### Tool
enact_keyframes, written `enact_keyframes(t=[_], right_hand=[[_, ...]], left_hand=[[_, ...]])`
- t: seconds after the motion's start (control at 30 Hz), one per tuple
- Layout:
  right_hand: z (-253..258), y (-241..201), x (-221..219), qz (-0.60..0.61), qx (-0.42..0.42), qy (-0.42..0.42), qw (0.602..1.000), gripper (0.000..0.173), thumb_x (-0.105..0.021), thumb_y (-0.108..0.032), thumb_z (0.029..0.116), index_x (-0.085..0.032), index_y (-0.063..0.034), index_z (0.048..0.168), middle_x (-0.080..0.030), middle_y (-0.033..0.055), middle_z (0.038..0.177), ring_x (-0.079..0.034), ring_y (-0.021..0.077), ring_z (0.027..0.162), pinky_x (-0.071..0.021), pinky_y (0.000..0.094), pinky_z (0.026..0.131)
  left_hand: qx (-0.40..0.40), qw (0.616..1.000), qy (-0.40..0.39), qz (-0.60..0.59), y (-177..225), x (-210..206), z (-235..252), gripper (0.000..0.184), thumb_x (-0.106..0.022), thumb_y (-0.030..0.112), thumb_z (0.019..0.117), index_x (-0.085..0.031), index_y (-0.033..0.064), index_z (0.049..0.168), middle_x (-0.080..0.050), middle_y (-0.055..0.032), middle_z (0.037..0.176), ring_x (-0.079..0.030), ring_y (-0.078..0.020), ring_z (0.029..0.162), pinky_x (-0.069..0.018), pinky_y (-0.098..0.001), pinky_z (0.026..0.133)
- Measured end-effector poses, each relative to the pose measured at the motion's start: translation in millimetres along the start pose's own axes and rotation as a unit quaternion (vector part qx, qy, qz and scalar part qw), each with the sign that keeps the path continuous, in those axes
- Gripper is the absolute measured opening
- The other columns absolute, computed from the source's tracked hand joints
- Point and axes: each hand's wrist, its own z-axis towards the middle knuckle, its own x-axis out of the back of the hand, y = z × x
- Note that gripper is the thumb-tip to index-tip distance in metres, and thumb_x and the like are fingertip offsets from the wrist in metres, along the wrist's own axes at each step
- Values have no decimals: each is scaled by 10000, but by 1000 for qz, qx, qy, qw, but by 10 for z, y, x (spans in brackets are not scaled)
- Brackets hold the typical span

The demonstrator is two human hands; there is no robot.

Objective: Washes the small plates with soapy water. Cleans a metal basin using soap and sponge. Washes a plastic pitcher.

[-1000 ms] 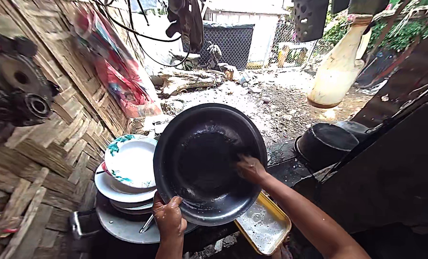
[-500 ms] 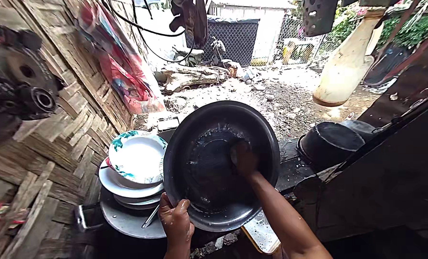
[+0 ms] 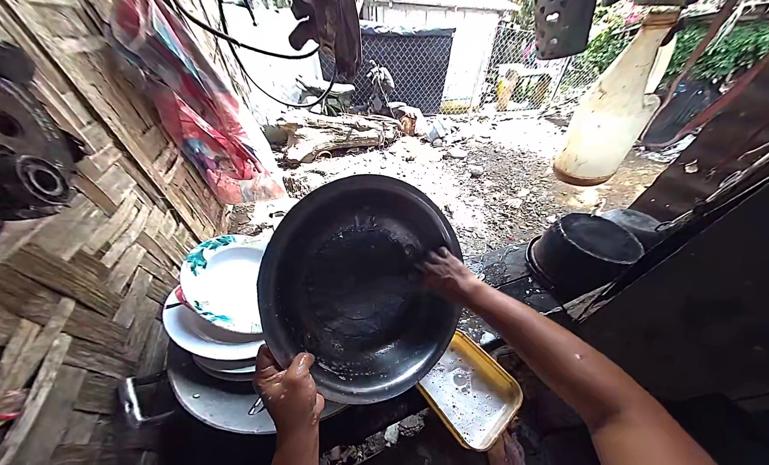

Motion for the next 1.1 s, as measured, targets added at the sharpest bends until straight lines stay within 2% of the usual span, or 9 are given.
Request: enact_keyframes(t=[0.13,0.27,0.43,0.53,0.7,0.8,0.87,0.93,1.1], right_hand=[[189,105,202,-212,-47,150,965,467,-622,113,893,-709,-170,1254,-615,163,1377,-582,417,1234,-408,599,1046],[7,-494,-294,51,-151,32,987,370,-590,-70,971,-665,-91,1333,-515,287,1457,-494,526,1302,-376,692,1045],[101,-1666,-146,428,-154,-62,888,500,-636,-176,970,-520,22,1414,-515,314,1412,-566,463,1254,-472,606,1021],[516,-1970,285,642,-124,63,754,426,-549,-73,1008,-485,128,1379,-608,318,1280,-603,366,1212,-466,492,1056],[946,-1580,1262,818,-255,232,460,213,-370,-144,1083,-533,-45,1177,-549,44,888,-540,98,705,-484,277,611],[1272,-1068,1348,843,-328,349,246,424,-324,-317,1104,-410,-54,1426,-545,167,1241,-584,278,1044,-532,475,824],[1270,-1149,1295,831,-301,368,289,553,-344,-442,1102,-259,-143,1559,-494,199,1402,-585,342,1173,-557,548,880],[1112,-1539,1076,799,-249,331,436,575,-388,-505,1075,-243,-205,1544,-529,185,1355,-620,309,1082,-560,512,794],[441,-1854,88,653,-43,116,747,440,-496,-119,1036,-483,104,1415,-546,317,1379,-543,375,1288,-418,486,1111]], left_hand=[[-44,999,-5,-5,-4,-45,-46,417,-514,-173,635,-537,108,943,-632,162,823,-632,90,784,-556,-147,697],[-49,999,12,-18,-7,-13,-29,400,-502,-171,640,-517,152,875,-612,178,766,-616,97,732,-542,-131,665],[-17,1000,17,-5,49,-71,-10,389,-507,-167,640,-509,106,917,-601,136,795,-611,84,749,-539,-138,674],[-22,1000,4,-6,75,-98,-44,388,-509,-176,656,-520,90,938,-614,139,806,-618,85,759,-545,-139,690],[-39,999,-13,-4,88,-33,-98,413,-504,-172,656,-539,80,981,-640,153,820,-639,87,772,-559,-137,696],[-37,999,-23,14,70,-32,-84,391,-507,-148,660,-536,69,985,-626,139,831,-625,89,776,-546,-137,692],[-31,999,-33,14,40,-101,-59,450,-513,-136,664,-538,-14,1096,-637,93,906,-634,79,835,-547,-139,733],[-20,999,-44,-2,-3,-146,-70,525,-527,-153,674,-502,-67,1191,-642,64,970,-638,75,880,-553,-143,767],[-54,998,-28,23,-48,-162,6,406,-544,-110,706,-518,-38,1105,-613,69,935,-615,81,863,-532,-135,768]])
